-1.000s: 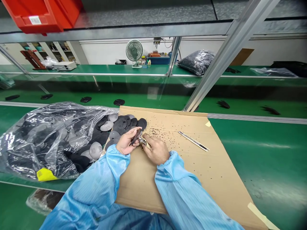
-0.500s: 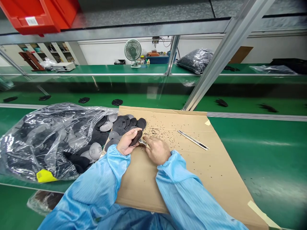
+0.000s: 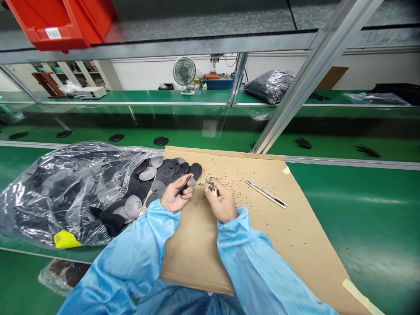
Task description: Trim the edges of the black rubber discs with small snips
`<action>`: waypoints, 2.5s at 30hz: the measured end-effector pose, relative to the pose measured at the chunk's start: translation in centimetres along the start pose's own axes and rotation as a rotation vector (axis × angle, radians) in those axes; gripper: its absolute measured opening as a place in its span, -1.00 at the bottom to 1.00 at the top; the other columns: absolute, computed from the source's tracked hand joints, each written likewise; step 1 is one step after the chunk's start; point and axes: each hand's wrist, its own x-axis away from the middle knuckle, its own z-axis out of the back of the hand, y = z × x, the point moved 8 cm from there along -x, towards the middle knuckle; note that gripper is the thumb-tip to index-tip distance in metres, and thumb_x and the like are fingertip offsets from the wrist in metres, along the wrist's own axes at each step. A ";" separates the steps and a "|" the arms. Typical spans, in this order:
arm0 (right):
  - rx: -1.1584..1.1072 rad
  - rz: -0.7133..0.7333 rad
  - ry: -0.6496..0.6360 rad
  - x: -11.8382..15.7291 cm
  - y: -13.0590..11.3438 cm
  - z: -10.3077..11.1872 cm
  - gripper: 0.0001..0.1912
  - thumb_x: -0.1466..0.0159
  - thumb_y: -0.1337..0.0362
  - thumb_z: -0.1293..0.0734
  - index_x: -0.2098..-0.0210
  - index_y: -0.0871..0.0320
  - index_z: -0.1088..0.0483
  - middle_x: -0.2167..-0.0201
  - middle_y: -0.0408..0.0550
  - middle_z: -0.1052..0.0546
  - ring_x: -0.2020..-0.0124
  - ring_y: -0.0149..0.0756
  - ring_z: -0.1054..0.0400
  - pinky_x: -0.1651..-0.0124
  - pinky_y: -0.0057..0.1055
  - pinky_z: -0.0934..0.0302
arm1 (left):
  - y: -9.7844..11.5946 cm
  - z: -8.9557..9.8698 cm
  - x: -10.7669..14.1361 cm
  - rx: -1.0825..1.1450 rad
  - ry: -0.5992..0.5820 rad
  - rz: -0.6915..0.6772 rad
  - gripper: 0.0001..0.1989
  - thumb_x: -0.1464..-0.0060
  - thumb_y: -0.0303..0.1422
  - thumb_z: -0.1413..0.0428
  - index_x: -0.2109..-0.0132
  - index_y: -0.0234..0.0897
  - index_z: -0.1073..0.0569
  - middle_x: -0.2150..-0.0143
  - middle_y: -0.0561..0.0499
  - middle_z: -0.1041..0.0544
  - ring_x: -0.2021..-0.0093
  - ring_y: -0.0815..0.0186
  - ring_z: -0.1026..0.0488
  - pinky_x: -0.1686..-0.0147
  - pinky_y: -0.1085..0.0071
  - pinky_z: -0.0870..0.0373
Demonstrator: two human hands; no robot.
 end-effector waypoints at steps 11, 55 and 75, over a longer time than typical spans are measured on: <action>0.314 0.208 -0.179 -0.3 -1.1 -2.6 -0.83 -0.22 0.29 -0.23 0.21 0.13 -0.38 0.26 0.01 -0.49 0.23 -0.16 -0.34 0.12 -0.24 -0.23 | 4.8 2.3 0.2 0.158 0.268 -0.338 -0.89 -0.04 -0.56 -0.15 0.28 -0.29 -0.43 0.29 0.02 -0.51 0.30 0.38 -0.46 0.31 0.45 -0.40; -0.223 -0.209 -0.027 -1.9 1.8 -2.0 -0.65 -0.05 0.05 -0.39 0.29 0.17 -0.40 0.44 -0.13 -0.45 0.42 -0.32 -0.29 0.31 -0.39 -0.21 | 0.7 0.9 0.1 -0.493 0.166 -0.318 -0.57 0.21 -0.34 -0.36 0.14 -0.38 -0.50 0.18 -0.13 -0.58 0.17 0.18 -0.51 0.06 0.17 -0.43; -0.380 -0.094 -0.066 -1.5 0.1 -2.5 -0.65 -0.17 0.08 -0.34 0.14 0.16 -0.42 0.31 -0.06 -0.52 0.31 -0.28 -0.40 0.20 -0.34 -0.31 | 0.0 1.1 -0.4 -0.222 0.173 -0.111 -0.64 0.14 -0.39 -0.33 0.15 -0.27 -0.47 0.33 0.04 -0.45 0.41 0.45 -0.38 0.50 0.56 -0.30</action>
